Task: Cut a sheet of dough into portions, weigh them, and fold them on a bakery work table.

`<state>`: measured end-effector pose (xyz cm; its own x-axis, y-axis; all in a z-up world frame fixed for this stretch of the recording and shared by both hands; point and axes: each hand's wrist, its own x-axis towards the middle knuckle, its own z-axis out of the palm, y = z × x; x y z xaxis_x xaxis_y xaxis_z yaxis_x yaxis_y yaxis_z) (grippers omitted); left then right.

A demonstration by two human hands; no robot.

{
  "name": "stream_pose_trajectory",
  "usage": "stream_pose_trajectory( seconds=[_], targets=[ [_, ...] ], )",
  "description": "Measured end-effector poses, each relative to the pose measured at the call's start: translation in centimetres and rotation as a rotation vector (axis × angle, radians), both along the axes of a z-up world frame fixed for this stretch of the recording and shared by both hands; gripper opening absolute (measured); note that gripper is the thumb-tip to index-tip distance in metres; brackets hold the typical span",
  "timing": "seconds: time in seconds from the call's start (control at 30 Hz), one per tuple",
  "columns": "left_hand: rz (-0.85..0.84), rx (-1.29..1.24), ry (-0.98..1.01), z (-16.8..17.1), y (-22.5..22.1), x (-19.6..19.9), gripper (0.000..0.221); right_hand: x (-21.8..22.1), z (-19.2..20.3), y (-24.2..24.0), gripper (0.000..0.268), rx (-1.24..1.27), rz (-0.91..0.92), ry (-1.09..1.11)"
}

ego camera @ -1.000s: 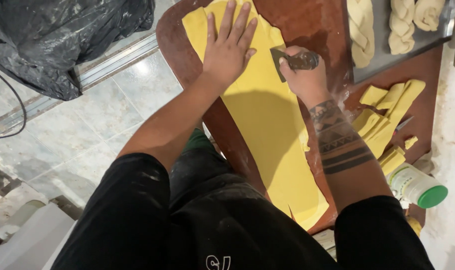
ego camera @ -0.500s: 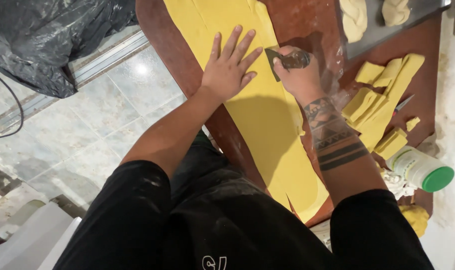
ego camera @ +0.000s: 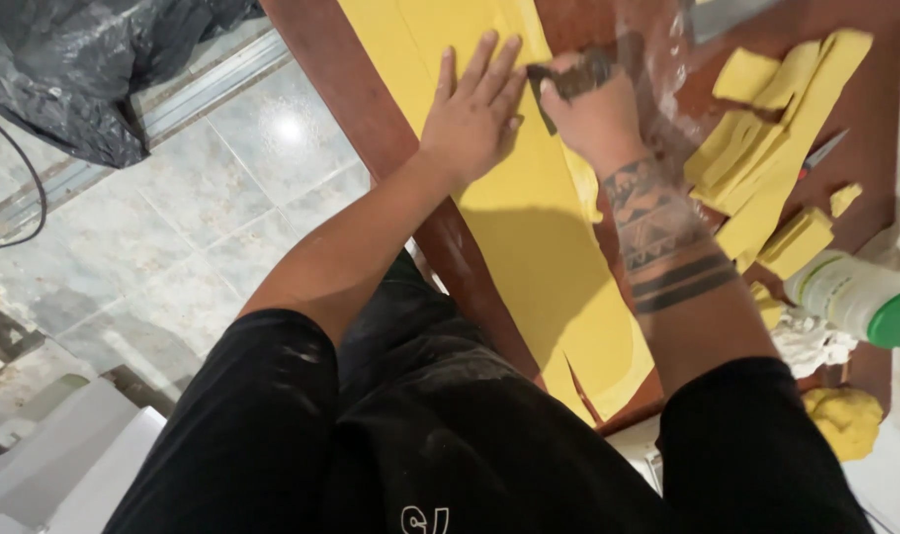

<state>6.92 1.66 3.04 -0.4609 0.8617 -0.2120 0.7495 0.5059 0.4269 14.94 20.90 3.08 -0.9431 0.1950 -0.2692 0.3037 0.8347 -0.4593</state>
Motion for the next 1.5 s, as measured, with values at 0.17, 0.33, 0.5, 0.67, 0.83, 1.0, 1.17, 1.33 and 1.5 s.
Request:
stream_pose_trajectory(
  seconds=[0.17, 0.33, 0.5, 0.67, 0.83, 1.0, 1.17, 1.33, 1.5],
  targets=[
    [-0.041, -0.119, 0.046, -1.6, -0.4, 1.8, 0.064, 2.7, -2.3, 1.2, 0.018, 0.099, 0.081, 0.144],
    [-0.018, -0.092, 0.031, -2.5, -0.6, 2.5, 0.061, 4.1, -2.0, 0.9, 0.016, 0.147, 0.101, 0.121],
    [-0.018, -0.057, -0.004, -2.6, -0.4, 1.9, 0.063, 5.2, 1.7, -0.6, 0.014, 0.047, -0.012, -0.044],
    [-0.026, -0.109, -0.008, -1.7, -0.3, 1.8, 0.064, 7.8, 3.5, -1.2, 0.020, -0.044, -0.058, -0.212],
    [0.007, -0.047, 0.027, -4.1, 0.0, 2.4, 0.062, 11.9, 2.0, -0.2, 0.028, 0.005, -0.021, -0.092],
    [0.101, -0.016, -0.012, -1.9, -0.4, 5.7, 0.060, 14.6, 2.4, -0.2, 0.022, 0.016, -0.053, -0.159],
    [-0.192, -0.263, 0.094, -1.0, -1.5, 13.6, 0.071, 16.9, 2.8, -0.5, 0.030, -0.061, -0.062, -0.114],
    [-0.228, -0.152, -0.077, -1.0, -1.0, 22.5, 0.075, 17.5, 3.2, -1.1, 0.026, -0.076, -0.170, -0.197],
    [-0.113, -0.200, 0.001, -1.1, -0.3, 24.6, 0.073, 20.8, -0.3, 0.9, 0.022, 0.013, -0.088, -0.051]
  ],
)
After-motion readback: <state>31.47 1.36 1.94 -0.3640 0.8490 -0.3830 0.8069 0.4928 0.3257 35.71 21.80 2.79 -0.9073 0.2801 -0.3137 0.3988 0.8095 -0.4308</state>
